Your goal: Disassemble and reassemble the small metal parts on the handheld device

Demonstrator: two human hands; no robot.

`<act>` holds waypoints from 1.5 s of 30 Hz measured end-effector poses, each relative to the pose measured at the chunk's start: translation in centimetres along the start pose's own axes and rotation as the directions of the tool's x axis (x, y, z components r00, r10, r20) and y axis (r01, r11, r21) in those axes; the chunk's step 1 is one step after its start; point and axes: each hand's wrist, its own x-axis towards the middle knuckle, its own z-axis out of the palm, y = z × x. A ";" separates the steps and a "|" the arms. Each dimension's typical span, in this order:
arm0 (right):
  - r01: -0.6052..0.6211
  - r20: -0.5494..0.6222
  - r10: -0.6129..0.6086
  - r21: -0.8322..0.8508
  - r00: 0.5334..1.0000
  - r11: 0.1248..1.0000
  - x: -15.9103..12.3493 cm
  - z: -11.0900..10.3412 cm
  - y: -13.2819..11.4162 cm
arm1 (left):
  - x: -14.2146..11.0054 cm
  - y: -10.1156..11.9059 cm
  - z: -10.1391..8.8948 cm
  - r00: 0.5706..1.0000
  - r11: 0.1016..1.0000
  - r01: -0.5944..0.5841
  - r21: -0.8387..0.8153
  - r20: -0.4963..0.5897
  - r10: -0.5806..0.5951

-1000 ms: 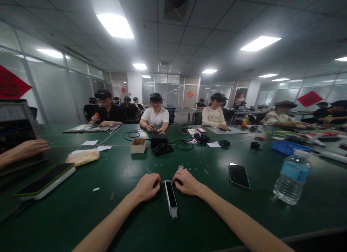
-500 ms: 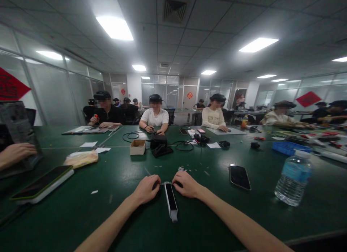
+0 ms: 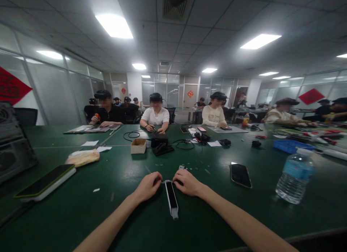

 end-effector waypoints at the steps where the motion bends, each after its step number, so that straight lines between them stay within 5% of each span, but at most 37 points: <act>1: 0.002 0.001 -0.002 -0.004 1.000 1.000 0.0 0.0 0.0 | 0.0 0.0 0.0 1.000 1.000 0.006 -0.009 0.002 -0.006; 45: 0.024 0.016 -0.023 -0.019 1.000 1.000 0.1 0.3 0.4 | 0.0 0.6 -0.8 0.993 0.996 0.088 -0.011 0.079 -0.087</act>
